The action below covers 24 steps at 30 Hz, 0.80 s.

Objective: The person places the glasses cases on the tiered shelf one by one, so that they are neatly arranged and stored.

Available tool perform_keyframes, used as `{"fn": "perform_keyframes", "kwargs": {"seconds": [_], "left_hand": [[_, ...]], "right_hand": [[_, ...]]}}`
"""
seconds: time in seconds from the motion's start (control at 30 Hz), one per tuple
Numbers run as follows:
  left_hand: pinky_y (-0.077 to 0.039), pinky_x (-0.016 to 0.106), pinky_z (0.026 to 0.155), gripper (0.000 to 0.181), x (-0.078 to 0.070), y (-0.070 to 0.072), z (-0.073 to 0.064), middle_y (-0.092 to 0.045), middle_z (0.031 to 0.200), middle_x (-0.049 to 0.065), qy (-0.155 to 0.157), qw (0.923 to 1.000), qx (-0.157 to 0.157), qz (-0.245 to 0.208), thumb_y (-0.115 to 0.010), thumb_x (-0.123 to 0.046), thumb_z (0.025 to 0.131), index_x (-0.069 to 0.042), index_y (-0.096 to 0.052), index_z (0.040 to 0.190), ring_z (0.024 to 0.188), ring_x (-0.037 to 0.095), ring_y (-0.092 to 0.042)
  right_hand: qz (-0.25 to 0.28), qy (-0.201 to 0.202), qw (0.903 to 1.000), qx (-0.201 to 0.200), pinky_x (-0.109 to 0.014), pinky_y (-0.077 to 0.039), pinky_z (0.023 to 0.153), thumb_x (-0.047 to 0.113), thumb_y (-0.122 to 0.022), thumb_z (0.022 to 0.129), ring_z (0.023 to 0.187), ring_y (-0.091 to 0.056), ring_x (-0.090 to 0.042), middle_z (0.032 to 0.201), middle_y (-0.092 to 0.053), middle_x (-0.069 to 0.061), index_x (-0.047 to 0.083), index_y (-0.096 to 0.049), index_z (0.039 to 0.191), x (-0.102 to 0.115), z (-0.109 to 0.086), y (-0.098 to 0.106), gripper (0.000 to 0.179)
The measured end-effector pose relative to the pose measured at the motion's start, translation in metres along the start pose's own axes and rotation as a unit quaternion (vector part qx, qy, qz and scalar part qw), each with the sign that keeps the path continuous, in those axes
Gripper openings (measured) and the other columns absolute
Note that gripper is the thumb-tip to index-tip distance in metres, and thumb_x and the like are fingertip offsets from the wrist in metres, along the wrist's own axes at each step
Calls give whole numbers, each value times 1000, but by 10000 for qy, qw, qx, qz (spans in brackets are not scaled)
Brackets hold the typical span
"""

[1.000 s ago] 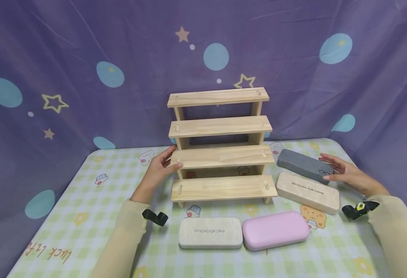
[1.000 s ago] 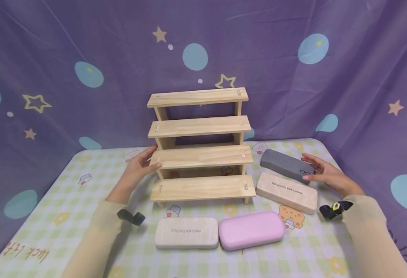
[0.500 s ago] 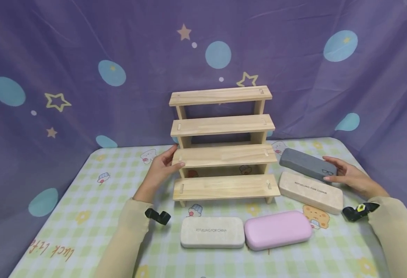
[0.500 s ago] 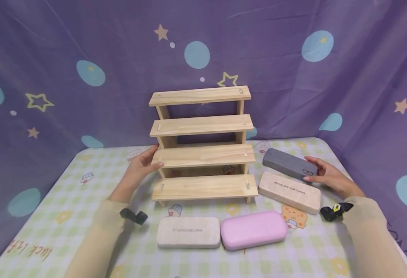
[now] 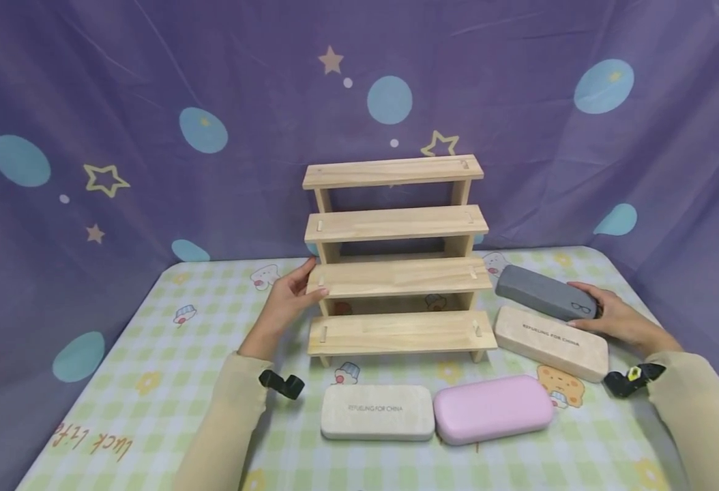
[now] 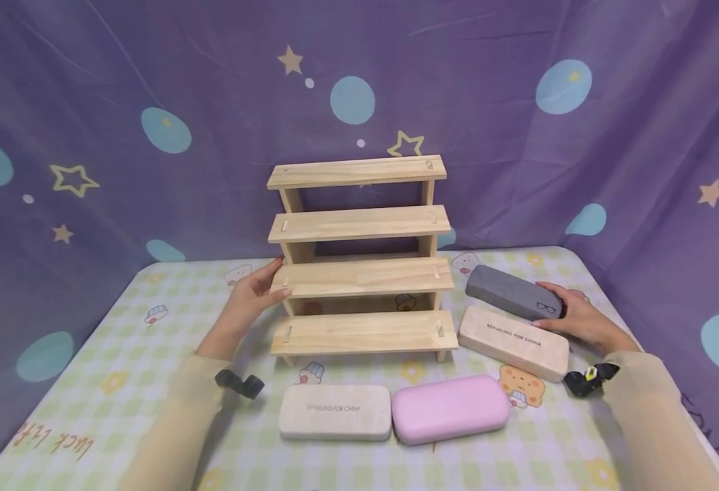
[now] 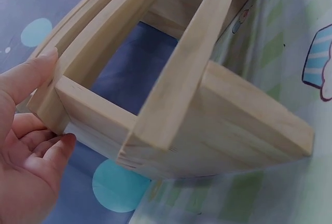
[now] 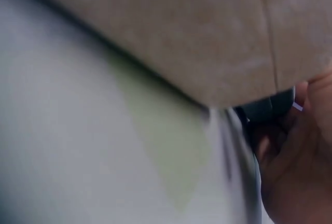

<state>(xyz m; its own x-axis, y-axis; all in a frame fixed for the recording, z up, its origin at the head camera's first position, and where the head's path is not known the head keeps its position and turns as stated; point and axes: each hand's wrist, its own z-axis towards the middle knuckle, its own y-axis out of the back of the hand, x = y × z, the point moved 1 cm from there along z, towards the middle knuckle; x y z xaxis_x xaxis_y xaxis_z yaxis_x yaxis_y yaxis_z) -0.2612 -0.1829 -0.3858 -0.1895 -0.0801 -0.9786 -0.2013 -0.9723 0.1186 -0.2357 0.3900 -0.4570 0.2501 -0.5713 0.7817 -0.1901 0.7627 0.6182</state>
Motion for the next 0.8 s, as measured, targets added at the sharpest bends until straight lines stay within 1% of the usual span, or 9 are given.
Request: {"fn": "perform_keyframes", "kwargs": {"seconds": [0.07,0.27,0.47,0.57,0.67,0.8], "left_hand": [[-43,14,95,69,1,0,0,-26,149,25,-17,10000,17,13,-61,9,85,9,-25,143,132,36,-36],[-42,14,97,66,5,2,1,-25,151,19,25,9999,-57,94,-63,6,85,8,-29,142,133,33,-36],[-40,16,99,65,9,2,1,-25,152,16,-2,9999,-123,78,-64,4,85,8,-32,141,134,31,-36],[-39,17,100,65,9,2,0,-24,152,15,-37,9999,-148,36,-65,3,85,7,-32,141,134,30,-35],[-38,18,102,66,9,2,-1,-23,153,15,-100,9998,-145,28,-65,3,85,7,-32,142,135,29,-34],[-37,19,103,65,9,2,-3,-25,152,14,-120,9998,-126,39,-64,2,86,6,-32,142,136,28,-33]], "right_hand": [[-200,1,9998,-99,-8,-38,75,9,-73,81,96,-46,7,119,-45,14,-4,-31,142,0,0,-1,75],[-613,-203,9978,-168,-11,-38,74,17,-73,83,94,-45,8,122,-49,-13,-3,-35,140,1,0,0,72],[-539,-915,9941,-228,-12,-44,71,31,-72,83,89,-49,8,126,-49,-21,0,-32,143,2,-3,1,79],[-553,-1025,9926,-354,-13,-46,69,33,-74,82,86,-52,7,123,-52,-24,-1,-34,142,2,-4,1,80],[-647,-1053,9910,-519,-14,-46,67,34,-75,81,83,-53,6,118,-55,-21,0,-37,141,1,-4,1,79],[-703,-1054,9885,-830,-14,-46,63,33,-78,78,78,-53,4,105,-58,-4,0,-43,137,0,-3,1,76]]}}
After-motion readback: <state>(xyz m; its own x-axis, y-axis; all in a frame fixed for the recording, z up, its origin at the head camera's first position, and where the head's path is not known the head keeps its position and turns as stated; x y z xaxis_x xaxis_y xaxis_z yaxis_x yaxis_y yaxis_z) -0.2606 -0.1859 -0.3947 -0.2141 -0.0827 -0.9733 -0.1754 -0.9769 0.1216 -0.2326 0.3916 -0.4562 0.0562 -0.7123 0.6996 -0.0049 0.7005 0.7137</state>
